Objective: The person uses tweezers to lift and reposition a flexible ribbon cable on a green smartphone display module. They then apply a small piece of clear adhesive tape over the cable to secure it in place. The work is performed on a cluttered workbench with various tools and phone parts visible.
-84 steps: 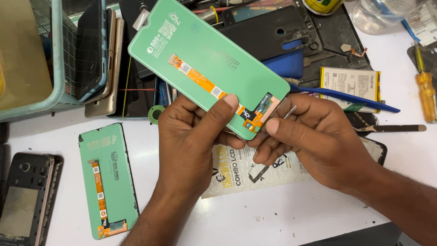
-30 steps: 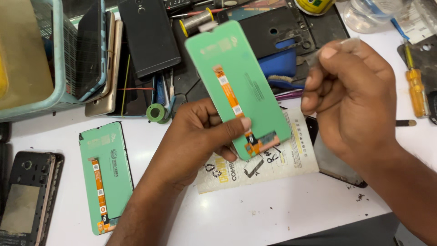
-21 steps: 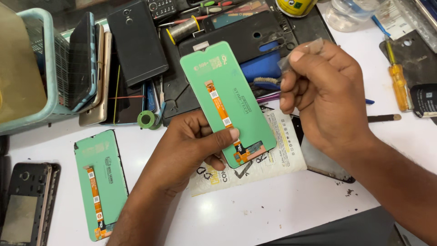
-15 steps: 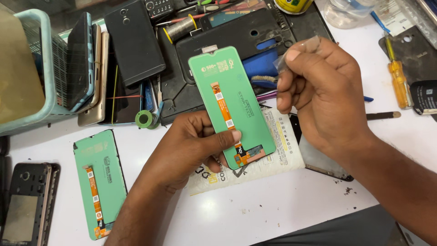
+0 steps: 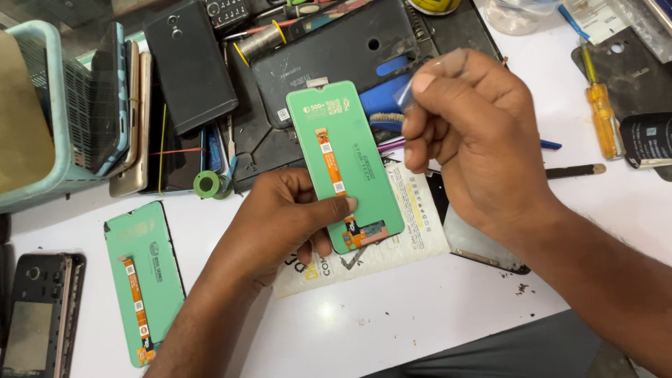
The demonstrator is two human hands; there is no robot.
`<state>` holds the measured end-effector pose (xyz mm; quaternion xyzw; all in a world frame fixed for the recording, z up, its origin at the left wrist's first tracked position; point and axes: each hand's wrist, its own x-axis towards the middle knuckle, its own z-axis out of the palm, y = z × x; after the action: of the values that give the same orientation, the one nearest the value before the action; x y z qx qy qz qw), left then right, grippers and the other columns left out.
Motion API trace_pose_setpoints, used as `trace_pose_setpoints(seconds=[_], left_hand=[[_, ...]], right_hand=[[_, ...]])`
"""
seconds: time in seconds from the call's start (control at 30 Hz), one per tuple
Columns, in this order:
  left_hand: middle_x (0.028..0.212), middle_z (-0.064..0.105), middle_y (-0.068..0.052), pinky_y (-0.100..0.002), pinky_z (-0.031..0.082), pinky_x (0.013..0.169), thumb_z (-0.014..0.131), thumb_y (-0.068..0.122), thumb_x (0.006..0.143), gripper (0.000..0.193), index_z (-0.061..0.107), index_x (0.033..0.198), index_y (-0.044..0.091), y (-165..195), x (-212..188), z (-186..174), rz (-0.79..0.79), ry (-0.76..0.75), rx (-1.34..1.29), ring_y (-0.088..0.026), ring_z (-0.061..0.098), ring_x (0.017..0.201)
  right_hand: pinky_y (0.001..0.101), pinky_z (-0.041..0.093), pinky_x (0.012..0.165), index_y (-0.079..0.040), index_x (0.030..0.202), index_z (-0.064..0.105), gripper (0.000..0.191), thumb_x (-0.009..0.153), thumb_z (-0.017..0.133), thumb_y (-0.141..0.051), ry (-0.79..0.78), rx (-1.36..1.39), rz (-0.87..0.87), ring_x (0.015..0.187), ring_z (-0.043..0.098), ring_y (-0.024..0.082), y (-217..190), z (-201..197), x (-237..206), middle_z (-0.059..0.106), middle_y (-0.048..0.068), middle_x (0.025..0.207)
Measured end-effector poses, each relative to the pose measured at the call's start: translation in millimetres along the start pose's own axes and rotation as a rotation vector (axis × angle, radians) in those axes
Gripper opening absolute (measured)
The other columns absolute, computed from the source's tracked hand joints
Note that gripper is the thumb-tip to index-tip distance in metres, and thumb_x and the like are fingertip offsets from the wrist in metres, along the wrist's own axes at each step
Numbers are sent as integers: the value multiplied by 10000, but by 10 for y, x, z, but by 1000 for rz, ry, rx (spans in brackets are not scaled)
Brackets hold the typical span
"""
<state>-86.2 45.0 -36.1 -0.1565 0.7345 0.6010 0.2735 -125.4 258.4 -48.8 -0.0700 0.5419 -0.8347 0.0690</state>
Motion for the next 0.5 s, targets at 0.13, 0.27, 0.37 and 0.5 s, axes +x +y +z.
trace_pose_setpoints(seconds=[0.13, 0.27, 0.37, 0.5], left_hand=[[684, 741, -100, -271, 460, 354, 794, 164, 754, 257, 731, 930, -12, 43, -77, 58, 25, 149, 200, -119, 635, 447], [694, 745, -118, -340, 566, 489, 840, 224, 697, 441, 637, 1017, 0, 71, -158, 75, 112, 307, 406, -197, 721, 527], [718, 739, -136, -374, 597, 611, 877, 306, 670, 528, 649, 1048, 16, 73, -208, 60, 207, 370, 610, -245, 756, 626], [740, 736, -175, -419, 584, 659, 897, 390, 681, 573, 648, 1021, 3, 83, -250, -2, 277, 405, 772, -317, 752, 688]], right_hand=[[263, 536, 552, -31, 1033, 621, 77, 1058, 612, -103, -46, -22, 42, 617, 633, 131, 24, 5, -36, 670, 71, 831], [243, 529, 544, -20, 1031, 651, 93, 1042, 656, -113, -84, -53, 58, 614, 627, 110, 44, 52, -64, 670, 57, 826], [229, 527, 533, -17, 1017, 669, 93, 1017, 677, -109, -94, -91, 80, 604, 624, 96, 51, 83, -71, 668, 47, 811], [226, 525, 545, 2, 994, 682, 102, 1009, 696, -98, -146, -107, 95, 609, 620, 92, 72, 121, -72, 679, 56, 809]])
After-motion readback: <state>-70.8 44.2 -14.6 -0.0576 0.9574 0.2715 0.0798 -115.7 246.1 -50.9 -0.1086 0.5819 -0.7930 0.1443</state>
